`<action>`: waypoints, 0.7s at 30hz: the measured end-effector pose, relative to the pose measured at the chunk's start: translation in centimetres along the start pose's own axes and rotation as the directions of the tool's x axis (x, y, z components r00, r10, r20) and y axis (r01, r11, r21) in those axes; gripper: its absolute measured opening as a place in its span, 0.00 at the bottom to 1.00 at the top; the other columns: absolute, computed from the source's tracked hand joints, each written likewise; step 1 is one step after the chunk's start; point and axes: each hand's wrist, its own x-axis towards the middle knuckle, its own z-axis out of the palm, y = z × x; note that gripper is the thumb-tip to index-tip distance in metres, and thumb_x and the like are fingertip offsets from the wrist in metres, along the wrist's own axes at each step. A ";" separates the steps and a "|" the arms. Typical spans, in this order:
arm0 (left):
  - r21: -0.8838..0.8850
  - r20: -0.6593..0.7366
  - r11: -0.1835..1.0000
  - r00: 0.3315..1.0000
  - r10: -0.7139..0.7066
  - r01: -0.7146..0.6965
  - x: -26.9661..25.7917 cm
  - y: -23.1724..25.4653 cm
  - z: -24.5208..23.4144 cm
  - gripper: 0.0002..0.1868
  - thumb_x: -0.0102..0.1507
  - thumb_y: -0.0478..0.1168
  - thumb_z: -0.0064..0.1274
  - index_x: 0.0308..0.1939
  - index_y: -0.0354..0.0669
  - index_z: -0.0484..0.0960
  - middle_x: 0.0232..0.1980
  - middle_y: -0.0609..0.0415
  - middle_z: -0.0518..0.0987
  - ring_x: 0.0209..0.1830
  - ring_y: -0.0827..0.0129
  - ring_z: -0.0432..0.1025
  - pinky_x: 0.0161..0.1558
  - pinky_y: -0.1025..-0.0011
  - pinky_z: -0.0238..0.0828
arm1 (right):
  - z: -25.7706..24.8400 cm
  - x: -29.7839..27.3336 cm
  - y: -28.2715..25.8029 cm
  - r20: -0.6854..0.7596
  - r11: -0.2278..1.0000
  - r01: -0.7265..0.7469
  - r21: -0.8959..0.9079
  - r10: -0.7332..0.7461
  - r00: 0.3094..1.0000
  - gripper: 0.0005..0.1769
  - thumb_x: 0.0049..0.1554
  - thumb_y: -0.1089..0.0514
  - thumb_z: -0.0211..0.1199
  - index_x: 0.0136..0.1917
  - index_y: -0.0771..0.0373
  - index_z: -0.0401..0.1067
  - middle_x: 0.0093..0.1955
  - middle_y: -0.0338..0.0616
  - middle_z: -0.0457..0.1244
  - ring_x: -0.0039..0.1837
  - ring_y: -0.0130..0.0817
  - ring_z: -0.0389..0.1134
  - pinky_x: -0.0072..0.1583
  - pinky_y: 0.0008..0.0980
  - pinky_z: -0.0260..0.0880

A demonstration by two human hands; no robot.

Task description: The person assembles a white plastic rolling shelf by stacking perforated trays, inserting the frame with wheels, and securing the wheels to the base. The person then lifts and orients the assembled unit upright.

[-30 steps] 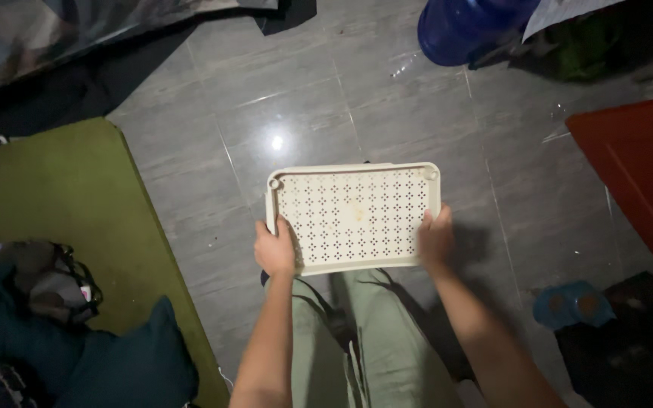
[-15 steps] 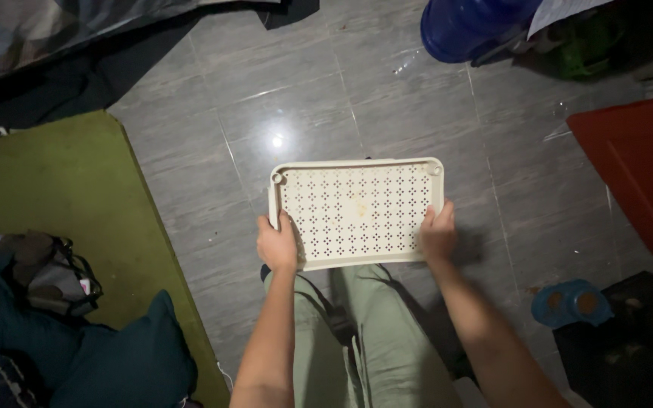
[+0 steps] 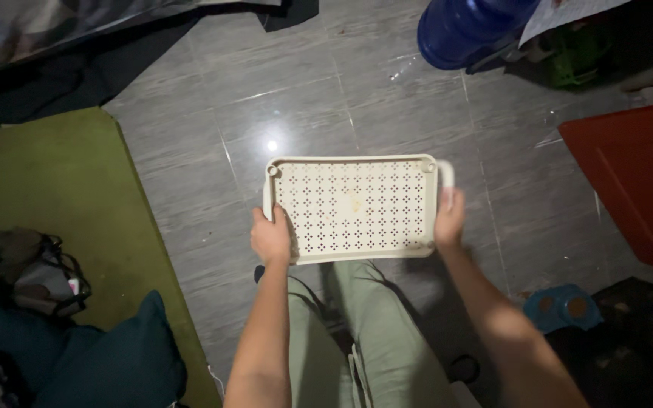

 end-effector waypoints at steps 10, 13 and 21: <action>0.000 0.003 1.000 1.000 -0.021 0.021 0.1 0.2 -0.4 0.24 0.65 0.60 0.49 0.46 0.41 0.77 0.39 0.34 0.82 0.42 0.35 0.77 0.45 0.44 0.70 | 1.5 3.9 -13.7 0.405 0.986 0.116 0.116 -0.153 0.901 0.17 0.70 0.50 0.52 0.63 0.64 0.70 0.42 0.35 0.63 0.41 0.20 0.61 0.43 0.22 0.64; -0.007 -0.007 1.000 1.000 0.002 -0.002 0.1 0.4 -0.5 0.24 0.65 0.59 0.49 0.46 0.41 0.77 0.39 0.34 0.83 0.41 0.36 0.77 0.45 0.44 0.70 | 2.3 1.2 -14.9 0.402 0.951 -0.125 0.282 0.002 0.916 0.16 0.68 0.50 0.50 0.64 0.59 0.63 0.37 0.37 0.61 0.33 0.23 0.61 0.35 0.25 0.64; 0.015 -0.005 1.000 1.000 -0.002 0.002 0.2 0.7 -0.5 0.23 0.65 0.59 0.49 0.44 0.41 0.76 0.39 0.36 0.83 0.41 0.36 0.77 0.44 0.44 0.70 | -1.0 -4.0 -11.5 0.174 0.827 -0.374 0.419 0.331 0.927 0.19 0.71 0.43 0.39 0.48 0.59 0.59 0.28 0.40 0.54 0.22 0.26 0.50 0.24 0.31 0.49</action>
